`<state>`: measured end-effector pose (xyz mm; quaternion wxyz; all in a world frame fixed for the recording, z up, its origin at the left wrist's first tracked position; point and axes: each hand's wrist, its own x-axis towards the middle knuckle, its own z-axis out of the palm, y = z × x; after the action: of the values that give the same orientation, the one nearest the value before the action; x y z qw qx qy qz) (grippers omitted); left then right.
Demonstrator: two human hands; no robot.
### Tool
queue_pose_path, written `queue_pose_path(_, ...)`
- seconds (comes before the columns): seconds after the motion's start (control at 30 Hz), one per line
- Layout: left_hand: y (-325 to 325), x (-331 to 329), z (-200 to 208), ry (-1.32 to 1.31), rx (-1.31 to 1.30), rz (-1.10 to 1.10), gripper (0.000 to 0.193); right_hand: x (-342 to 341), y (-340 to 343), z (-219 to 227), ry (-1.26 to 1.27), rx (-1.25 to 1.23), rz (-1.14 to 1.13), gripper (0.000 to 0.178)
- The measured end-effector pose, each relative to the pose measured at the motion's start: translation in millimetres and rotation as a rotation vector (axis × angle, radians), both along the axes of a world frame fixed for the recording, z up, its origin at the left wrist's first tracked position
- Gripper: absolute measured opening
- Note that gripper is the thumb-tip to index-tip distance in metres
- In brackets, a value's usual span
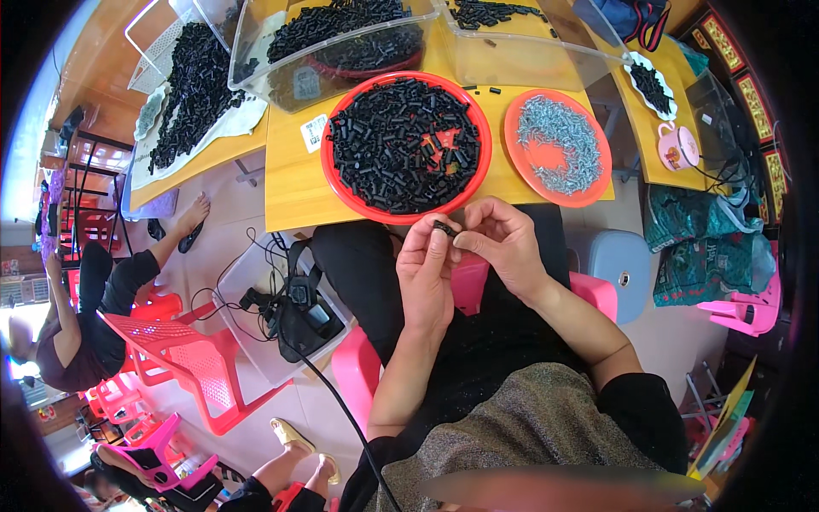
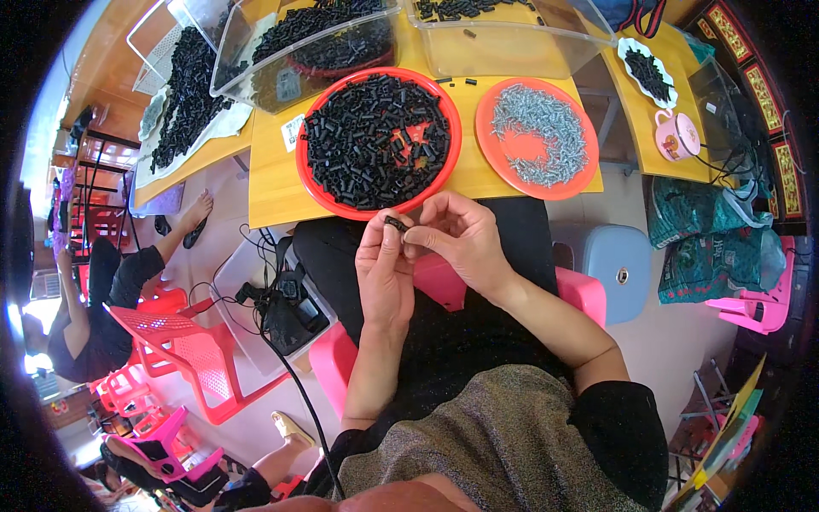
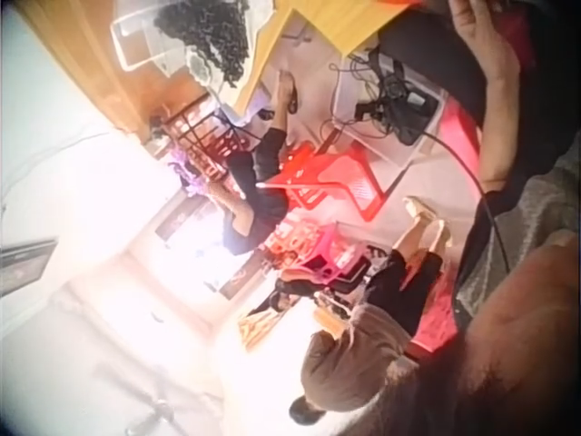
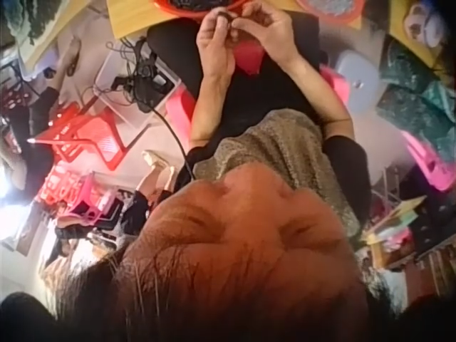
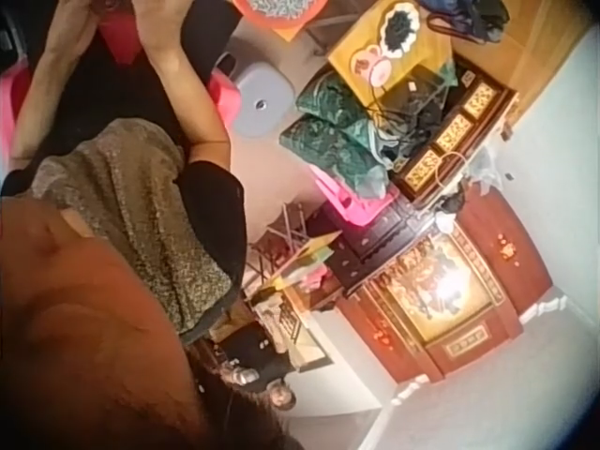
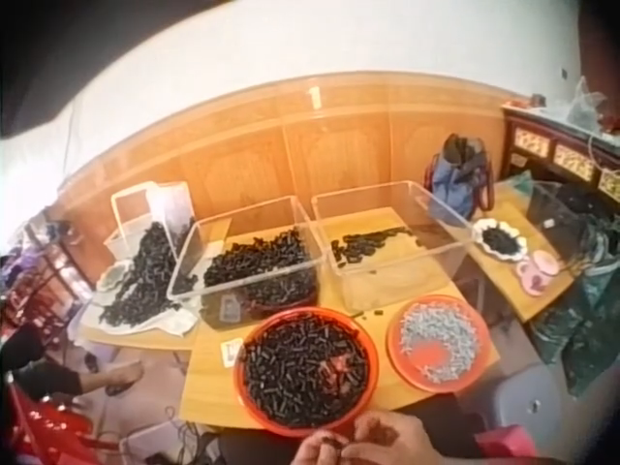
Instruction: Manually assembling small silver rings onto black cylindrical components at a workbench.
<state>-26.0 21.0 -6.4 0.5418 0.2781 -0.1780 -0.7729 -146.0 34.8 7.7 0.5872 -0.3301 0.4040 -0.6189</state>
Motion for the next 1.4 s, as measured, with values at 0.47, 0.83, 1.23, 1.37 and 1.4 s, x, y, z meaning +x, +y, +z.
queue_pose_path(0.47, -3, 7, 1, 0.046, -0.068, -0.218, 0.024, -23, 4, 27, 0.444, 0.01, 0.212, 0.021)
queue_pose_path(0.83, -3, 6, 6, -0.086, -0.018, -0.346, 0.039, -57, -41, 79, 1.659, -0.7, 0.698, 0.034)
queue_pose_path(1.23, -6, 11, 10, 0.036, -0.014, -0.476, 0.046, -52, -56, 89, 1.528, -0.64, 1.018, 0.026)
queue_pose_path(1.37, -7, 15, 11, 0.065, -0.072, -0.512, 0.047, -52, -46, 89, 1.504, -0.634, 0.956, 0.025)
queue_pose_path(1.4, -7, 14, 11, 0.066, -0.073, -0.515, 0.047, -53, -44, 88, 1.546, -0.612, 0.948, 0.027)
